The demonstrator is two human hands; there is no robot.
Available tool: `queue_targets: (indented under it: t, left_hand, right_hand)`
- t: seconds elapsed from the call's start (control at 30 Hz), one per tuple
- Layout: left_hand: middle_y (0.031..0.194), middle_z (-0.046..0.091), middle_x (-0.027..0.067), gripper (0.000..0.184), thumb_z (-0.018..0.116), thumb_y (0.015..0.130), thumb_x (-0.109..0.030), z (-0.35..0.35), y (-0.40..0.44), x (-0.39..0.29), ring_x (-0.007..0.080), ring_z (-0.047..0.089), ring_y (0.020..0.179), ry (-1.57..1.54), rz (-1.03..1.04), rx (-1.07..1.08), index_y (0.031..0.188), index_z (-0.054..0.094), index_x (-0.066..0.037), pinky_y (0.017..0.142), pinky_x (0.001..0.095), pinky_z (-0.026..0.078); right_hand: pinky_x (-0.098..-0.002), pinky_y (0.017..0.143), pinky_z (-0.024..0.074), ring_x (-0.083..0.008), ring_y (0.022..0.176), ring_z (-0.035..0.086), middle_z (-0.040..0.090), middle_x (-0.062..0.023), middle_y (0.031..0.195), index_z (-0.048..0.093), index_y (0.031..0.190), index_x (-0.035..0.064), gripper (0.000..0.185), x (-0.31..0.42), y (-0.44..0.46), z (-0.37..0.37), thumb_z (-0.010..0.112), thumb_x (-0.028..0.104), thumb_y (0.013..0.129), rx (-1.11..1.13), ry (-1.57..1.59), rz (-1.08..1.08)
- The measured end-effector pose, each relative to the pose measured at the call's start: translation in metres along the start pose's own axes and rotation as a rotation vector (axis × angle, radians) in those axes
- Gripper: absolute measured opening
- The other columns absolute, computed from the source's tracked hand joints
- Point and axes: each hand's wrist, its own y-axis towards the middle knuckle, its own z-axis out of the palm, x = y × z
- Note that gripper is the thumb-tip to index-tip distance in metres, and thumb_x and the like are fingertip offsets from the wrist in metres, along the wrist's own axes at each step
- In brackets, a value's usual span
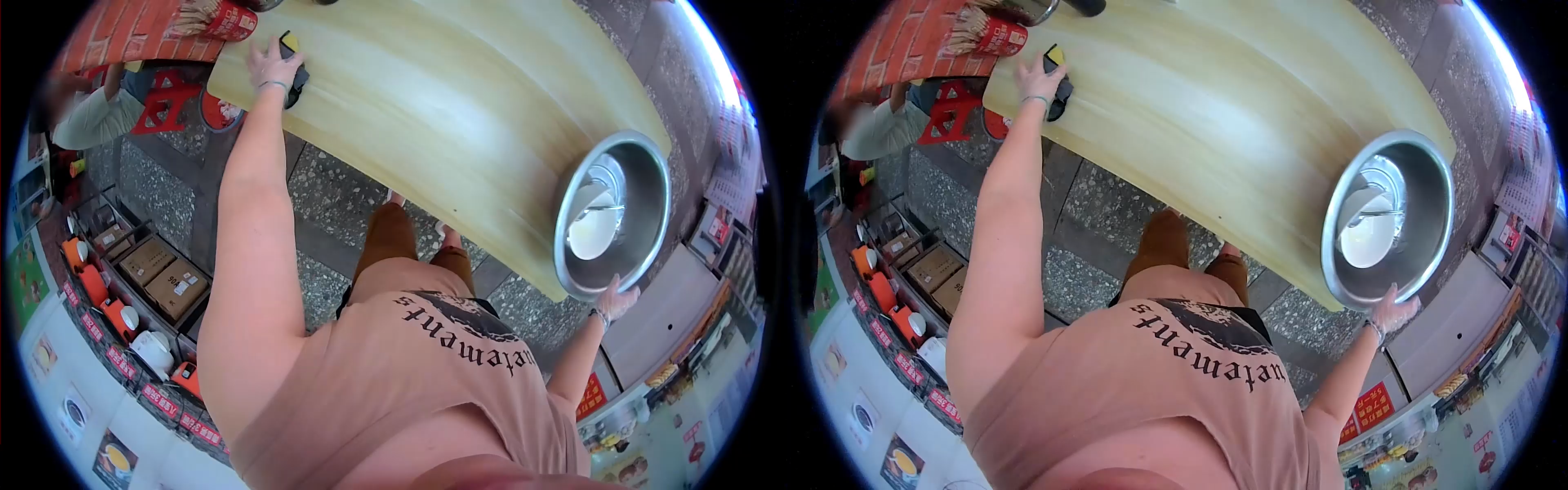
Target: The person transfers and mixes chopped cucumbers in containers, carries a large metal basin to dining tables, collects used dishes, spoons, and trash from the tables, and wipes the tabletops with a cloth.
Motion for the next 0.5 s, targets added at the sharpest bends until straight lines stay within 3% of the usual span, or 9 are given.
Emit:
queue_targets:
  t: [0.03,0.07,0.1,0.13,0.2,0.37,0.43,0.5]
  left_hand:
    - [0.140,0.034,0.0228,0.066,0.065,0.076,-0.044,-0.001,-0.003,0.001,0.0415,0.032,0.128,0.030,0.105,-0.058,0.134,0.045,-0.020,0.105,0.0446,0.032]
    - [0.142,0.033,0.0234,0.069,0.066,0.075,-0.042,-0.014,-0.008,-0.009,0.0423,0.031,0.128,-0.020,0.199,0.060,0.135,0.044,-0.015,0.106,0.0450,0.030]
    - [0.142,0.033,0.0234,0.069,0.066,0.075,-0.042,-0.001,-0.007,0.003,0.0423,0.031,0.128,-0.020,0.203,0.083,0.135,0.044,-0.015,0.106,0.0450,0.030]
    - [0.141,0.033,0.0237,0.068,0.066,0.075,-0.041,0.020,-0.002,0.020,0.0420,0.032,0.128,-0.156,0.292,0.065,0.134,0.045,-0.014,0.106,0.0451,0.030]
    - [0.137,0.037,0.0249,0.065,0.067,0.074,-0.036,0.019,-0.008,0.019,0.0417,0.036,0.125,-0.309,0.396,0.027,0.130,0.048,-0.009,0.104,0.0468,0.032]
    - [0.134,0.042,0.0236,0.061,0.067,0.074,-0.031,-0.006,-0.077,-0.022,0.0426,0.041,0.120,-0.249,0.536,0.018,0.127,0.049,-0.008,0.101,0.0490,0.034]
    - [0.135,0.040,0.0226,0.063,0.067,0.072,-0.030,-0.007,-0.110,-0.046,0.0422,0.040,0.121,-0.254,0.630,0.071,0.129,0.048,-0.009,0.101,0.0513,0.034]
    - [0.135,0.040,0.0218,0.063,0.067,0.072,-0.029,-0.006,-0.153,-0.079,0.0412,0.039,0.122,-0.318,0.734,0.097,0.128,0.048,-0.009,0.101,0.0530,0.033]
  right_hand:
    - [-0.0427,0.102,0.0365,-0.0371,0.119,0.047,0.048,-0.0261,0.126,0.044,0.126,-0.0066,0.073,-0.023,-0.006,0.004,0.069,0.042,0.078,-0.039,-0.098,0.109]
    - [-0.0434,0.100,0.0384,-0.0374,0.116,0.049,0.050,-0.0260,0.123,0.045,0.124,-0.0069,0.075,-0.042,-0.010,0.008,0.070,0.046,0.076,-0.079,-0.198,0.217]
    - [-0.0434,0.100,0.0384,-0.0374,0.116,0.049,0.050,-0.0260,0.123,0.045,0.124,-0.0069,0.075,-0.053,-0.010,0.010,0.070,0.046,0.076,-0.066,-0.218,0.219]
    - [-0.0443,0.097,0.0402,-0.0384,0.112,0.051,0.053,-0.0266,0.118,0.046,0.123,-0.0067,0.077,-0.063,-0.010,0.012,0.071,0.048,0.074,-0.027,-0.134,0.399]
    - [-0.0465,0.089,0.0445,-0.0417,0.100,0.057,0.058,-0.0292,0.107,0.049,0.118,-0.0062,0.075,-0.055,-0.020,0.007,0.072,0.049,0.073,0.054,0.095,0.637]
    - [-0.0364,0.072,0.0520,-0.0266,0.083,0.060,0.059,-0.0178,0.098,0.046,0.117,-0.0075,0.067,-0.038,-0.040,0.018,0.071,0.041,0.077,0.036,0.645,0.885]
    - [-0.0351,0.072,0.0537,-0.0227,0.087,0.062,0.060,-0.0129,0.103,0.051,0.112,-0.0014,0.051,-0.045,-0.038,0.018,0.069,0.034,0.080,0.289,0.947,1.060]
    - [-0.0363,0.079,0.0553,-0.0224,0.093,0.063,0.064,-0.0056,0.104,0.058,0.108,0.0077,0.031,-0.054,-0.042,0.030,0.064,0.027,0.084,0.291,1.257,1.268]
